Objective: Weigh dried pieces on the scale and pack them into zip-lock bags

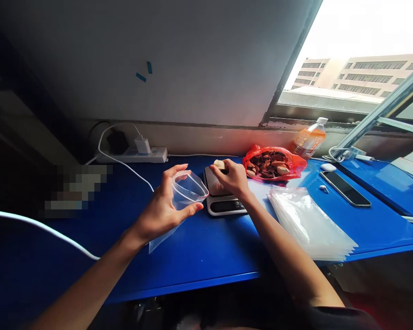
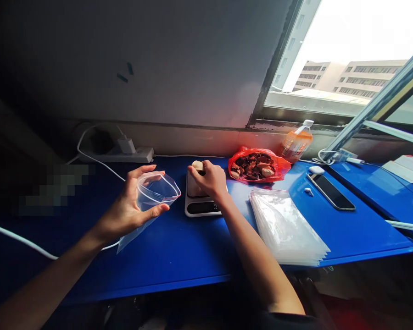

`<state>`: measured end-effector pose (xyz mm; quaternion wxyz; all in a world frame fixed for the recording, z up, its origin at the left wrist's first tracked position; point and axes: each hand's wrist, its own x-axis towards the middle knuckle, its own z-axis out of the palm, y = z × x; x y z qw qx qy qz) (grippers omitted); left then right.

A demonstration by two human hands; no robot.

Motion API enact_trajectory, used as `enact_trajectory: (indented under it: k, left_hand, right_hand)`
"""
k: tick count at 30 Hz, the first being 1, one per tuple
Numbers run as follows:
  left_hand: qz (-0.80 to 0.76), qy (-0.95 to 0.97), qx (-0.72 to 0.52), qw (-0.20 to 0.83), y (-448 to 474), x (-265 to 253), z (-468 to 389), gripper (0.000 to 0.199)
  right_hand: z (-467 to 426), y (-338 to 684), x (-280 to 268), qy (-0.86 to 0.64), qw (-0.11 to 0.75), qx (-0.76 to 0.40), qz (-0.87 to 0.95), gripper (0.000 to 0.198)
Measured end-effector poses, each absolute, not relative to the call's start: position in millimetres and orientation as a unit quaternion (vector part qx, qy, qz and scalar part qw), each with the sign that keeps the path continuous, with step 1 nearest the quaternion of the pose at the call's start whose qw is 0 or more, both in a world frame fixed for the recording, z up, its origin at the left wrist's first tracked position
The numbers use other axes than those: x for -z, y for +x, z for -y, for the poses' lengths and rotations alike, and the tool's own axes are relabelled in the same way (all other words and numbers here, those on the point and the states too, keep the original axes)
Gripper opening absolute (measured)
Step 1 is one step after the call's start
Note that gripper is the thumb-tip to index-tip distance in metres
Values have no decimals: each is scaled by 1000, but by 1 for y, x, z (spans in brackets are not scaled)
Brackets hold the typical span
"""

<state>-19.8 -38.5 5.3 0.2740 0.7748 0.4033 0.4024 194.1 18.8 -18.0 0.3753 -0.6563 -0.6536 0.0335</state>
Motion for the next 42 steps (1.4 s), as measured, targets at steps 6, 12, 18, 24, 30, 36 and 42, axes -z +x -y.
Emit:
enact_trajectory:
  k: [6,12,18,24,30,36,42]
  left_hand:
    - [-369,802,-399,248,-5,-2,35,93]
    - [-340,775,-460,268,1,3,30,101]
    - [-345,757,-485,270,3,-3,30,95]
    - [-339,733,-519,280,4,-3,25,91]
    - [-379,721,-551,181,8,6,25,95]
    - [-380,726,-535,206,-5,-15,47,101]
    - [-374,597,-611,362,-9,-42,65,33]
  right_hand:
    - [-2,161,-33,-442,615,-409,509,67]
    - [7,140,-47,-359,603,-431,567,53]
    - [9,151,-40,-334,582,-396,627,41]
    - [21,165,-35,-416,483,-277,719,44]
    - [52,158,-32,-493,481,-141,711,36]
    - [75,161,-36,-455,480,-184,727,20]
    - [84,181,-40,-399,564,-285,664,8]
